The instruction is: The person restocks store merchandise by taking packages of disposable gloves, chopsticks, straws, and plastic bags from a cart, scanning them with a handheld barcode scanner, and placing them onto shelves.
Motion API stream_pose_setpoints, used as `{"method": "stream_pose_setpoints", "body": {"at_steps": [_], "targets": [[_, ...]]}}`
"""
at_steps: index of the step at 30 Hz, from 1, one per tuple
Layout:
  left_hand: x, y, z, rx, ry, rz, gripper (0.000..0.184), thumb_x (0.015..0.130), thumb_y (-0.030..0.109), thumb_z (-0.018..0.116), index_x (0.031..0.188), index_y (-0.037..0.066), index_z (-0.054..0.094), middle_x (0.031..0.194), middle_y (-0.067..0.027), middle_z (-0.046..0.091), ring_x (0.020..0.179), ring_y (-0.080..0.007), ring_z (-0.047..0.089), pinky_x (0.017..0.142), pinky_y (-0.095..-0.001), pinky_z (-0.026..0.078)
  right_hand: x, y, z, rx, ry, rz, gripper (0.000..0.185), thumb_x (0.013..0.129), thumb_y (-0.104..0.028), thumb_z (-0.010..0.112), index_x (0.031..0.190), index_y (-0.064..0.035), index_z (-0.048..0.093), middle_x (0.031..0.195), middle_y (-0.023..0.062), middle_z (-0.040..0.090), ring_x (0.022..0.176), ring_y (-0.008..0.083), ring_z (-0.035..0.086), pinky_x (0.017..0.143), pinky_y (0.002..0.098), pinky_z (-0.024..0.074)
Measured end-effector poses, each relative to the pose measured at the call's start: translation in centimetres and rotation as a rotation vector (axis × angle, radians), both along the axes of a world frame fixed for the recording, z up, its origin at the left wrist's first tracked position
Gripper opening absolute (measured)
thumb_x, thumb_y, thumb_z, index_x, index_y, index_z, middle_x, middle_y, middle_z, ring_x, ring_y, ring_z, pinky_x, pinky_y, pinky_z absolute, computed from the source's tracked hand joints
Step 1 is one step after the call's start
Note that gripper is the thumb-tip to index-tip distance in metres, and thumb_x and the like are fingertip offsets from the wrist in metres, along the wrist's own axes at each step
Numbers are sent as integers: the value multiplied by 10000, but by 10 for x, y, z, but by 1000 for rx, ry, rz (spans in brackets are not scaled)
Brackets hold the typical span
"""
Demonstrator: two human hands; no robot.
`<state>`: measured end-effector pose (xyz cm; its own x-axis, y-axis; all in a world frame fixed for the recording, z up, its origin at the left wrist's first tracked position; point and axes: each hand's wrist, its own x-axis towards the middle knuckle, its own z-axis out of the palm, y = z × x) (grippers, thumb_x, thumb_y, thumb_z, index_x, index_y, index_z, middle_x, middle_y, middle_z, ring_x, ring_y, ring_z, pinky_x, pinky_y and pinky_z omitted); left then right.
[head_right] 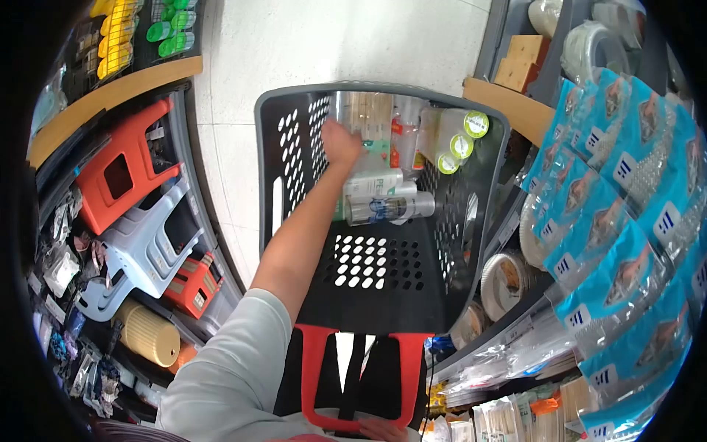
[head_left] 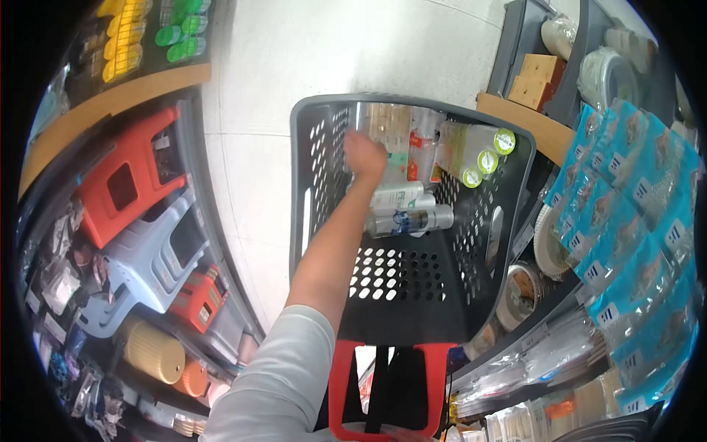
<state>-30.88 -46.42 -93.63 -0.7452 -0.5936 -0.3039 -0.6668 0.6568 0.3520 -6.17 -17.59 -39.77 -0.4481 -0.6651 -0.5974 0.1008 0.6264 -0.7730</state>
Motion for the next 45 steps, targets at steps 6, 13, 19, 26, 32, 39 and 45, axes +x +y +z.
{"method": "stream_pose_setpoints", "body": {"at_steps": [6, 13, 19, 26, 32, 39, 45], "targets": [[-9, -6, -22, 162, -489, 338, 963, 725, 331, 828, 1427, -50, 291, 1332, -212, 401, 1256, -364, 440, 991, -471, 442, 23, 9, -15, 9, 58, -3, 384, 886, -164, 553, 1242, -56, 645, 1308, 37, 653, 1206, 193, 611, 1017, 309, 510], [15, -6, -33, 19, -365, 159, 791, 710, 334, 861, 1279, 35, 400, 1271, -180, 448, 1187, -365, 511, 961, -474, 417, 50, 14, -2, 18, 131, -9, 385, 868, -153, 575, 1236, -73, 659, 1312, 23, 650, 1206, 189, 608, 1015, 319, 512], [5, -25, 1, 284, -293, 203, 602, 704, 163, 781, 1208, 58, 469, 1118, -172, 582, 1040, -368, 619, 893, -451, 498, 61, 17, 21, 1, 213, -1, 388, 853, -144, 594, 1230, -88, 671, 1315, 11, 648, 1207, 185, 605, 1014, 329, 513], [-9, 3, 107, 156, 36, -155, 446, 655, 134, 775, 1044, 37, 578, 1035, -170, 612, 1000, -367, 604, 885, -471, 484, 20, 11, 50, 58, -103, 130, 396, 824, -135, 598, 1209, -94, 683, 1324, 6, 643, 1202, 182, 602, 1027, 330, 506], [30, 35, 224, 384, -241, -647, 521, 650, 141, 788, 1100, 48, 542, 1019, -151, 611, 982, -358, 614, 856, -499, 469, -1, -2, 45, 44, 21, 19, 463, 754, -131, 602, 1210, -115, 680, 1329, -1, 640, 1188, 176, 610, 911, 313, 564], [122, 82, 206, 373, -305, -859, 710, 695, 258, 829, 1284, 25, 510, 1148, -160, 591, 1103, -348, 587, 918, -513, 460, 0, -3, 45, 58, -4, -19, 463, 768, -139, 618, 1227, -122, 669, 1331, 2, 641, 1182, 175, 617, 891, 312, 571], [59, 60, 162, 587, -537, -706, 433, 827, 341, 730, 1089, 4, 657, 1067, -202, 655, 1024, -380, 642, 881, -502, 507, -5, -2, 47, 32, -21, 46, 447, 788, -157, 617, 1230, -105, 664, 1329, 11, 640, 1180, 190, 622, 938, 326, 552]]}}
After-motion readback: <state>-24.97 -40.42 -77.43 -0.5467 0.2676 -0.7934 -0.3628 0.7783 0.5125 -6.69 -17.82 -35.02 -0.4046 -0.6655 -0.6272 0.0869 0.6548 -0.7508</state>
